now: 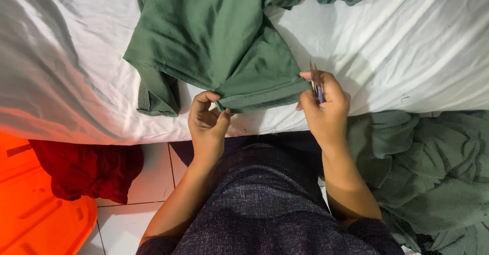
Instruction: A person is performing quality control on a green garment by inspecting seams and using a thread trimmer to remove loose threads.
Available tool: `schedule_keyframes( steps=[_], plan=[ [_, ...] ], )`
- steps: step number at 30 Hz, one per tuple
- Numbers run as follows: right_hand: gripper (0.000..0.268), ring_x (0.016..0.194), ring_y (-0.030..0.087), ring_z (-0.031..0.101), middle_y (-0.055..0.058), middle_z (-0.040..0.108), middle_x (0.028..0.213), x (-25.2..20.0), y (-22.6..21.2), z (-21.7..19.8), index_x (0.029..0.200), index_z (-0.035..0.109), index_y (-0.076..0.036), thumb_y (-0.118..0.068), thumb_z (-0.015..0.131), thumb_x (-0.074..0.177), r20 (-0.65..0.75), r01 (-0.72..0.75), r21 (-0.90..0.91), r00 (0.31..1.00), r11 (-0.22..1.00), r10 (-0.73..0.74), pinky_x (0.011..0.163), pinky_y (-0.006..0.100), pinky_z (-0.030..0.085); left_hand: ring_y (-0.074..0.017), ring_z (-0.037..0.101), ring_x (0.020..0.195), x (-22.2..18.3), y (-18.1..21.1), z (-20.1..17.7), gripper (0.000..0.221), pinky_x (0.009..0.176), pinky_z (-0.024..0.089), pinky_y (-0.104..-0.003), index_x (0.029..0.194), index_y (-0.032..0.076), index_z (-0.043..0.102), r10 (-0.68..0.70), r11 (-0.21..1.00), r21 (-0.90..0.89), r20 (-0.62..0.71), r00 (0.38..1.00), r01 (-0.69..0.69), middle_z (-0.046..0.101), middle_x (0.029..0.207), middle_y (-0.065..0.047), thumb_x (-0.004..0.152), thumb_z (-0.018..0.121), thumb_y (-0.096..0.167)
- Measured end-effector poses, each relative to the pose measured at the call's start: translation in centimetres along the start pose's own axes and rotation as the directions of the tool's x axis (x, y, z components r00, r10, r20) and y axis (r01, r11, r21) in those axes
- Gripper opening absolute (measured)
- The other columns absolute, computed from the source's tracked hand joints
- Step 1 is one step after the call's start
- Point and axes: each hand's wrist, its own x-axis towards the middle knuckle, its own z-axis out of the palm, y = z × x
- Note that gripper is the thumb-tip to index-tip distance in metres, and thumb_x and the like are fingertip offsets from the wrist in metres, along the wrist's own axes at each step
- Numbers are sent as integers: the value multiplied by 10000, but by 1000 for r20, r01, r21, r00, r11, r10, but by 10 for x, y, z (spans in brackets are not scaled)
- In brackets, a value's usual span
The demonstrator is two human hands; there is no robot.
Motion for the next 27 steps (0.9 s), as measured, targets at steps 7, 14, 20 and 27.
schedule_keyframes(
  steps=[7,14,20,27],
  plan=[
    [302,459,120,534,81,597,491,-18,-17,10,1054,738,-27,91,623,800,163,-209,182,970,961,180,503,246,463,-161,641,876,0,26,26,407,728,680,-383,1130,94,409,-149,979,-161,-147,978,125,499,1134,-54,887,708,-38],
    [223,457,90,509,27,566,492,-18,0,7,1109,717,12,-1,712,886,378,-222,268,919,938,110,503,225,450,-159,613,894,5,15,16,357,708,686,-379,1096,138,379,-163,984,-109,-199,966,144,443,1131,-35,947,653,-36],
    [104,449,135,500,-1,452,470,-13,5,20,985,766,-6,21,773,885,350,9,151,935,988,-62,508,248,453,-159,620,888,6,20,24,365,706,690,-347,1101,141,364,-192,977,-135,-209,959,166,418,1124,-23,953,616,-78],
    [58,507,106,560,-2,474,545,-17,17,25,959,672,-5,-57,677,984,299,-320,510,936,798,185,576,283,549,-171,641,896,7,18,18,337,671,680,-346,1095,145,382,-195,978,-122,-232,953,170,429,1101,-12,965,586,-89]
  ],
)
